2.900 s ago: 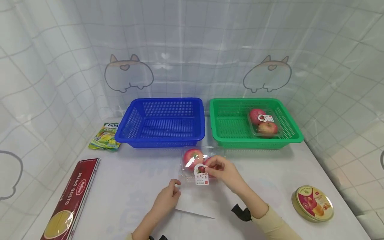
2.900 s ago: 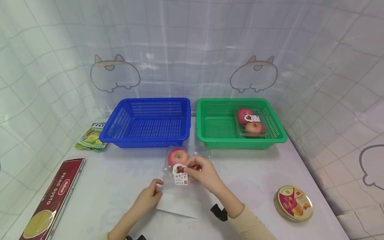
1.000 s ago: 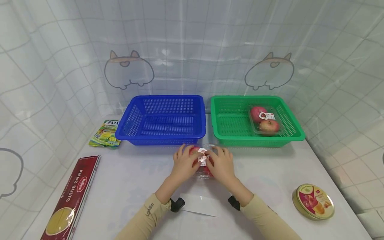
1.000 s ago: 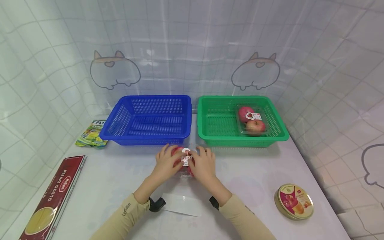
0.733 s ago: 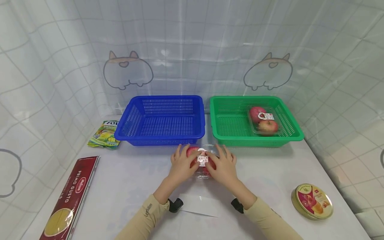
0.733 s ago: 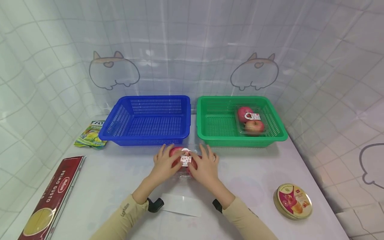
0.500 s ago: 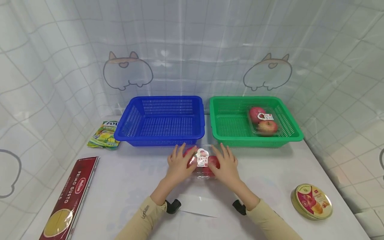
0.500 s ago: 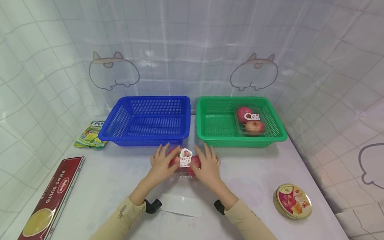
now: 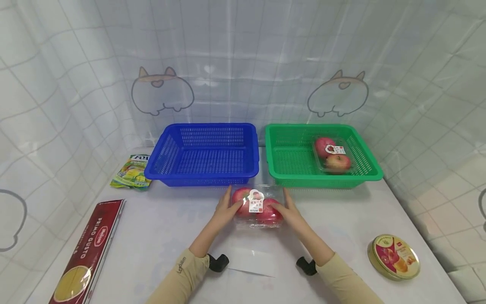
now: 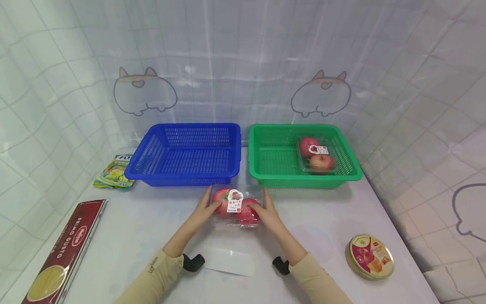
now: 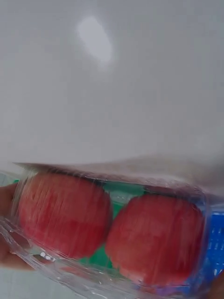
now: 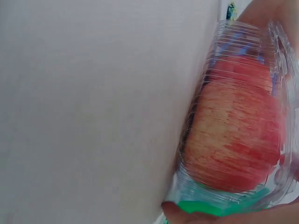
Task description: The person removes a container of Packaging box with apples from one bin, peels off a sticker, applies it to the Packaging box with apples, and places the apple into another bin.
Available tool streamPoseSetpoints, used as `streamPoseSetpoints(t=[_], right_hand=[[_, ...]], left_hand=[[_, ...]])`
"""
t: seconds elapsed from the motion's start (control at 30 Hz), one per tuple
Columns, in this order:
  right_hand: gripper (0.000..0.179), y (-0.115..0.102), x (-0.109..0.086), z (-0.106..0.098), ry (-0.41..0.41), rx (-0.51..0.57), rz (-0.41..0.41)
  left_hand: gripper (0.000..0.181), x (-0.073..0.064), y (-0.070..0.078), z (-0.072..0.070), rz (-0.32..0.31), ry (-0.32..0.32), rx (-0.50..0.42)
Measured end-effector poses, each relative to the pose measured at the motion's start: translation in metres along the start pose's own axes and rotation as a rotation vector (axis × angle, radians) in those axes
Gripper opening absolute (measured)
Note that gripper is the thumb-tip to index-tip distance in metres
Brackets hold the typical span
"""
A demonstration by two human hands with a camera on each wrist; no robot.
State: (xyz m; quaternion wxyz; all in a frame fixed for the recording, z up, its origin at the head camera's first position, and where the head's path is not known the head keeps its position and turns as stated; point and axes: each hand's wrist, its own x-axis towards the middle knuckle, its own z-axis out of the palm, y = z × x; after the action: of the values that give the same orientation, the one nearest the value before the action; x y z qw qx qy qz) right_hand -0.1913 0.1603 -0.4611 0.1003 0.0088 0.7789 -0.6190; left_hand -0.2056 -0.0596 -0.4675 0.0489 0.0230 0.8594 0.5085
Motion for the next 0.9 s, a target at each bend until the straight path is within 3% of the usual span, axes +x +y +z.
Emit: streamPoseSetpoints(t=[0.23,0.4,0.53,0.7,0.9], right_hand=[[0.086,-0.007,-0.006,0.009,0.006,0.088,0.035],[0.085,-0.015,-0.023,0.008,-0.021,0.12,0.04],[0.083,-0.028,-0.037,0.004,-0.035,0.107,0.041],[0.073,-0.039,-0.046,-0.01,-0.063,0.103,0.004],[0.064,-0.045,-0.041,-0.03,-0.064,0.13,-0.018]], left_hand=[[0.076,-0.004,0.002,0.007,0.001,0.044,-0.206],[0.076,-0.02,0.009,0.006,-0.055,0.048,-0.303],[0.077,-0.034,0.023,0.0,-0.074,0.038,-0.379],[0.074,-0.046,0.038,-0.013,-0.091,0.008,-0.438],[0.077,-0.052,0.046,-0.025,-0.132,-0.096,-0.622]])
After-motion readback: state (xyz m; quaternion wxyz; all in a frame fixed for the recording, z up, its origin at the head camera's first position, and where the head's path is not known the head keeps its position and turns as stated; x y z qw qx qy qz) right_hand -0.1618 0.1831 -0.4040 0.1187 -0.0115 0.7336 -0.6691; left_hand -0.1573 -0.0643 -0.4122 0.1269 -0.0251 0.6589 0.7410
